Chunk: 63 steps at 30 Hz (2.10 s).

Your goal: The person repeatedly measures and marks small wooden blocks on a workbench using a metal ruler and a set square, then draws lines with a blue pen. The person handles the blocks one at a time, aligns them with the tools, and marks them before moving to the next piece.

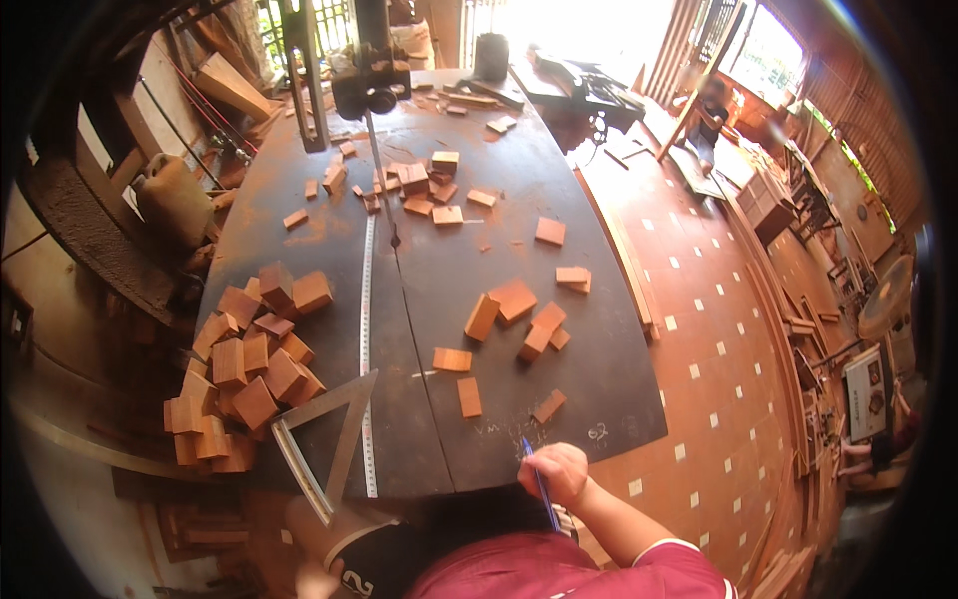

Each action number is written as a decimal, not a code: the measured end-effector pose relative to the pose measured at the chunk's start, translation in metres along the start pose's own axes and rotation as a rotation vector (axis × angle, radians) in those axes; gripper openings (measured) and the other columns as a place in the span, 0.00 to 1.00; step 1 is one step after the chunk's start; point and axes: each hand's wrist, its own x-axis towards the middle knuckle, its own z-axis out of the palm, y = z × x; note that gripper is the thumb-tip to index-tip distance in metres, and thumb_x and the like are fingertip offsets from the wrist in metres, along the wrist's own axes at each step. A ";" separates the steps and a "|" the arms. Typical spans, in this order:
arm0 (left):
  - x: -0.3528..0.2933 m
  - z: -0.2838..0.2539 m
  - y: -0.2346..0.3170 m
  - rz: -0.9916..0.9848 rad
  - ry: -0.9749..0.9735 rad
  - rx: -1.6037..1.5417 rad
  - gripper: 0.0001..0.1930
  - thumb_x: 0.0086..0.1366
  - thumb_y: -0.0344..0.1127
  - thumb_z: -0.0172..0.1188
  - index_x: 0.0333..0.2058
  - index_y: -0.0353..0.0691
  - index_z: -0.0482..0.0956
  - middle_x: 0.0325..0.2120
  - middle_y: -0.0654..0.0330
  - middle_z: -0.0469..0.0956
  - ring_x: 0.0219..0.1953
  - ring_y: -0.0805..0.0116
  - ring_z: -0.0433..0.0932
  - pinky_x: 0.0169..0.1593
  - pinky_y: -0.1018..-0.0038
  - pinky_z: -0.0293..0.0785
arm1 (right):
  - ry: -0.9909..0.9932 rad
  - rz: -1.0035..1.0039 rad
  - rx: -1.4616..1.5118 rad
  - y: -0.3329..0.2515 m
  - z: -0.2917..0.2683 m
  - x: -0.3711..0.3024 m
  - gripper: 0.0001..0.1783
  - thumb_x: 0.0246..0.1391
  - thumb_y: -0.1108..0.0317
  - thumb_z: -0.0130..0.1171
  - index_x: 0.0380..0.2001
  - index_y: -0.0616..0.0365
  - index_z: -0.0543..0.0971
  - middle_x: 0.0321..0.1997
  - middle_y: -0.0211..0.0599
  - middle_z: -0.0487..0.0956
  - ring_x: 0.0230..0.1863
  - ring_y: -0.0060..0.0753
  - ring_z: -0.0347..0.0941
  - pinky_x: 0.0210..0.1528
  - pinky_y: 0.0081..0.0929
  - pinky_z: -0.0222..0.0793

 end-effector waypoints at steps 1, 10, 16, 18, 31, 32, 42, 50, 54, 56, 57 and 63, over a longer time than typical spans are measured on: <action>0.015 0.022 -0.021 -0.029 0.115 -0.173 0.48 0.61 0.66 0.65 0.68 0.35 0.66 0.63 0.39 0.72 0.65 0.44 0.72 0.67 0.59 0.68 | -0.001 0.001 0.003 0.000 0.001 0.000 0.21 0.41 0.82 0.69 0.41 0.62 0.75 0.23 0.31 0.79 0.23 0.34 0.79 0.26 0.27 0.75; 0.075 0.069 0.023 -0.280 0.542 -0.287 0.56 0.61 0.70 0.60 0.73 0.31 0.54 0.72 0.35 0.56 0.72 0.40 0.60 0.71 0.54 0.60 | 0.006 0.018 -0.065 -0.001 0.003 -0.005 0.17 0.47 0.80 0.69 0.40 0.60 0.74 0.22 0.33 0.79 0.22 0.34 0.79 0.25 0.27 0.74; 0.077 0.060 0.023 -0.160 0.554 -0.442 0.56 0.57 0.65 0.66 0.72 0.31 0.56 0.65 0.29 0.65 0.68 0.32 0.63 0.69 0.51 0.62 | -0.007 0.105 0.019 0.001 -0.001 -0.009 0.15 0.54 0.75 0.70 0.43 0.61 0.76 0.21 0.35 0.78 0.20 0.35 0.78 0.24 0.30 0.73; 0.079 0.052 0.035 -0.181 0.550 -0.432 0.54 0.56 0.63 0.67 0.72 0.32 0.57 0.65 0.29 0.65 0.68 0.30 0.63 0.70 0.50 0.61 | 0.002 0.123 0.060 0.005 -0.007 -0.005 0.10 0.58 0.73 0.68 0.42 0.61 0.79 0.21 0.36 0.78 0.20 0.36 0.78 0.24 0.30 0.73; 0.094 0.073 0.010 -0.318 0.572 -0.444 0.62 0.54 0.73 0.66 0.73 0.31 0.54 0.70 0.28 0.55 0.71 0.32 0.59 0.71 0.51 0.59 | -0.612 0.657 -0.701 0.091 0.017 0.171 0.29 0.50 0.45 0.73 0.43 0.59 0.82 0.40 0.47 0.85 0.47 0.49 0.82 0.48 0.41 0.75; 0.096 0.079 0.002 -0.337 0.572 -0.438 0.61 0.54 0.73 0.66 0.73 0.32 0.54 0.70 0.28 0.54 0.71 0.32 0.59 0.71 0.51 0.60 | -0.694 0.669 -0.735 0.090 0.022 0.180 0.31 0.49 0.42 0.73 0.42 0.59 0.82 0.40 0.47 0.85 0.48 0.48 0.82 0.49 0.41 0.75; 0.071 0.093 -0.015 -0.296 0.617 -0.574 0.53 0.58 0.62 0.67 0.73 0.37 0.57 0.70 0.30 0.57 0.72 0.33 0.57 0.72 0.50 0.58 | -0.444 0.773 -0.581 0.105 0.016 0.181 0.35 0.44 0.53 0.77 0.50 0.65 0.80 0.46 0.52 0.85 0.50 0.51 0.82 0.54 0.39 0.77; 0.060 0.088 0.013 0.126 0.962 -0.507 0.33 0.61 0.46 0.71 0.59 0.30 0.74 0.62 0.37 0.71 0.65 0.38 0.67 0.69 0.53 0.61 | -0.579 0.242 0.130 -0.015 0.012 0.134 0.32 0.37 0.65 0.80 0.49 0.59 0.80 0.48 0.48 0.82 0.54 0.52 0.79 0.56 0.43 0.75; -0.031 0.026 0.094 0.419 0.498 -0.989 0.16 0.64 0.39 0.69 0.44 0.31 0.84 0.30 0.50 0.86 0.34 0.60 0.86 0.41 0.66 0.81 | -0.704 0.186 0.171 -0.039 0.032 0.108 0.34 0.38 0.66 0.79 0.52 0.57 0.78 0.51 0.47 0.82 0.57 0.56 0.76 0.60 0.46 0.73; -0.066 0.004 0.115 0.490 0.461 -0.948 0.15 0.65 0.38 0.69 0.44 0.32 0.84 0.30 0.51 0.86 0.30 0.67 0.85 0.37 0.71 0.80 | -0.704 0.196 0.173 -0.043 0.037 0.098 0.34 0.39 0.65 0.79 0.51 0.57 0.78 0.51 0.46 0.82 0.57 0.56 0.76 0.60 0.46 0.72; -0.074 -0.002 0.123 0.516 0.487 -0.879 0.15 0.65 0.37 0.68 0.44 0.32 0.85 0.31 0.50 0.86 0.29 0.67 0.85 0.35 0.72 0.80 | -0.703 0.201 0.170 -0.044 0.038 0.094 0.34 0.39 0.65 0.79 0.51 0.57 0.77 0.51 0.46 0.82 0.57 0.56 0.76 0.61 0.46 0.72; -0.084 -0.037 0.175 0.610 0.859 -0.656 0.11 0.64 0.34 0.69 0.38 0.31 0.83 0.26 0.50 0.83 0.26 0.59 0.83 0.32 0.66 0.78 | -0.632 0.218 0.153 -0.044 0.029 0.074 0.34 0.42 0.64 0.79 0.53 0.58 0.77 0.53 0.46 0.82 0.58 0.55 0.76 0.61 0.46 0.72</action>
